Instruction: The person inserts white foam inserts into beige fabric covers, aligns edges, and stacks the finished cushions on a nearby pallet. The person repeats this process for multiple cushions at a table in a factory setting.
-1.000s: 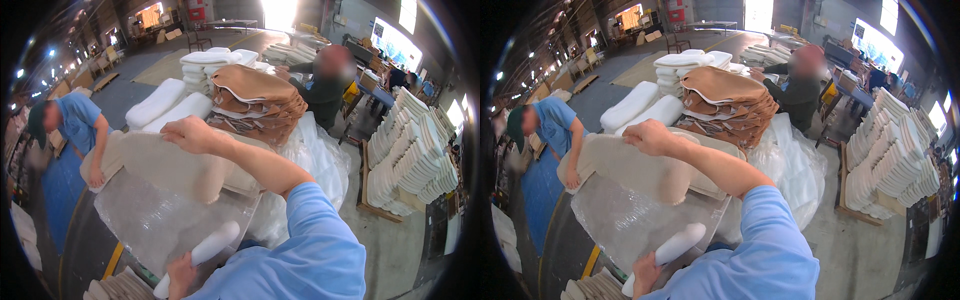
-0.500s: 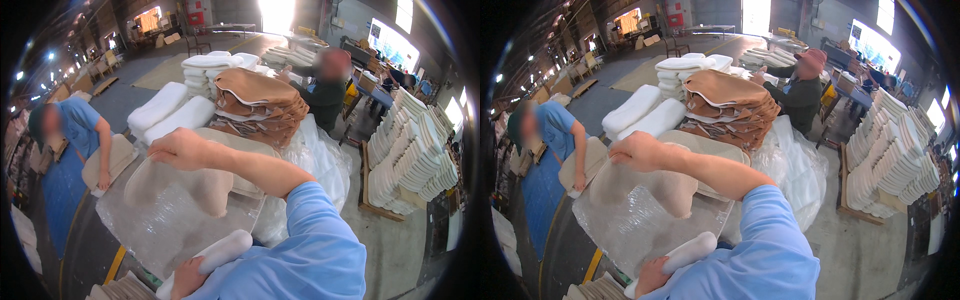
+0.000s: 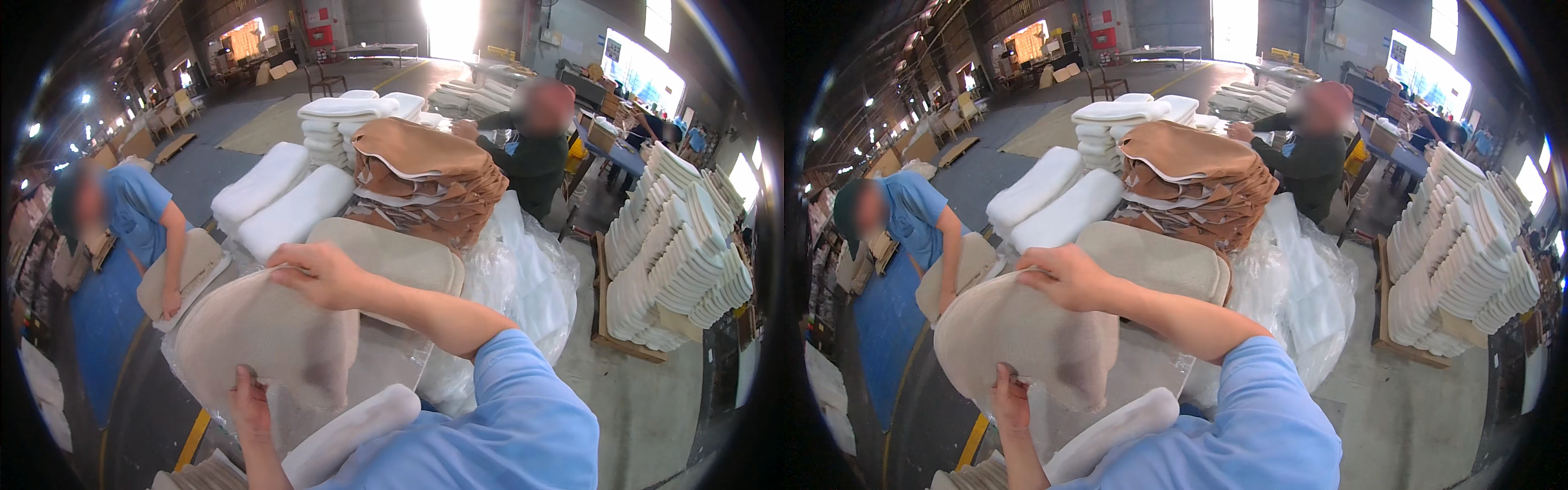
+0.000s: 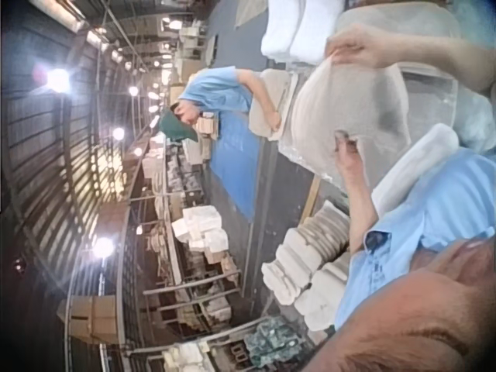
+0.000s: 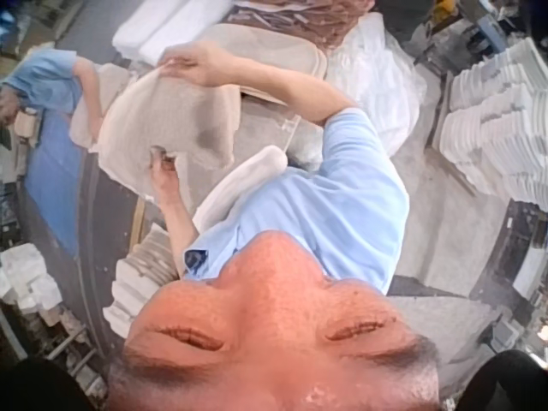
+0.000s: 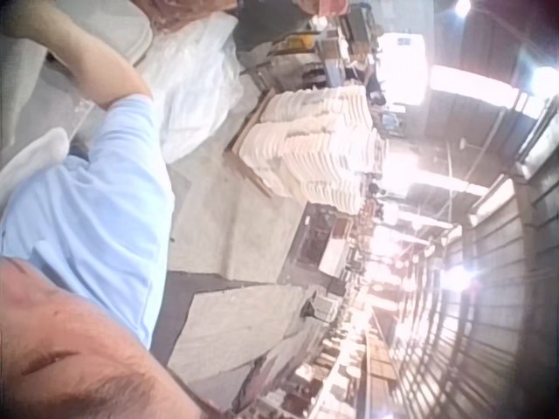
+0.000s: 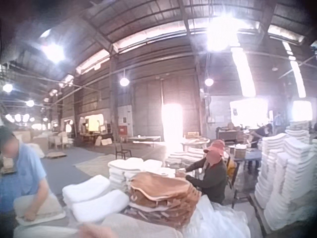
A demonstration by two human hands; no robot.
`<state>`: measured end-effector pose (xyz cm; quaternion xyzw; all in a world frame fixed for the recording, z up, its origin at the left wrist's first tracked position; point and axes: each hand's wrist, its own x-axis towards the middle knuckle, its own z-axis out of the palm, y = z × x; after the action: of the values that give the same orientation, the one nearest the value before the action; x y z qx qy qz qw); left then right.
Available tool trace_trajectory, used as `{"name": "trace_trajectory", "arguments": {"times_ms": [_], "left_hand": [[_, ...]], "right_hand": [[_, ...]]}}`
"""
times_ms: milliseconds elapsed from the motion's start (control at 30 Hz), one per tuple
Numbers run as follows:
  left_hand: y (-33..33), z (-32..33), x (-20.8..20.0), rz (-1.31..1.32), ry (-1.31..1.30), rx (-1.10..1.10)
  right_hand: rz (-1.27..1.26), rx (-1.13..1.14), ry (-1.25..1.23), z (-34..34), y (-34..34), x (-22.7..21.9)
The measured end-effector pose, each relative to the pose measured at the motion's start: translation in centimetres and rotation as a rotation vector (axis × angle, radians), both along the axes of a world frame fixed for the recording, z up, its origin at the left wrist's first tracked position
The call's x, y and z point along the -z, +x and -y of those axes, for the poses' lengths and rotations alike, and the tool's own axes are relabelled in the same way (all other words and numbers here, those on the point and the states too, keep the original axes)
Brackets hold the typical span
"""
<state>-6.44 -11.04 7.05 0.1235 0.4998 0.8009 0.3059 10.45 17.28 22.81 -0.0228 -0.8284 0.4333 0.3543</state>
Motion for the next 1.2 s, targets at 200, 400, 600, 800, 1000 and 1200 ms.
{"name": "trace_trajectory", "arguments": {"times_ms": [200, 400, 600, 800, 1000, 1200], "left_hand": [[0.8, -0.9, -5.5, -0.520, -0.354, -0.181], [0.7, -1.9, -5.6, -0.606, -0.572, -0.135], [3.1, -2.4, -7.1, -0.499, -0.182, -0.213], [2.9, -4.2, -5.3, -0.879, -0.603, -0.358], [-0.5, 0.5, -6.4, -0.743, -0.519, -0.304], [2.2, -0.3, -7.1, -0.277, -0.025, -0.090]], "right_hand": [[0.052, -0.090, -0.322, 1.1, 1.2, 7.0], [-0.008, -0.071, -0.861, 1.9, 2.9, 12.8], [-0.150, -0.069, -0.935, 2.1, 3.7, 14.9], [-0.120, -0.001, -1.033, 2.1, 5.3, 14.5], [-0.085, -0.027, -0.830, 5.3, 2.3, 11.7], [-0.074, 0.014, -0.844, 4.8, 3.1, 11.9]]}}
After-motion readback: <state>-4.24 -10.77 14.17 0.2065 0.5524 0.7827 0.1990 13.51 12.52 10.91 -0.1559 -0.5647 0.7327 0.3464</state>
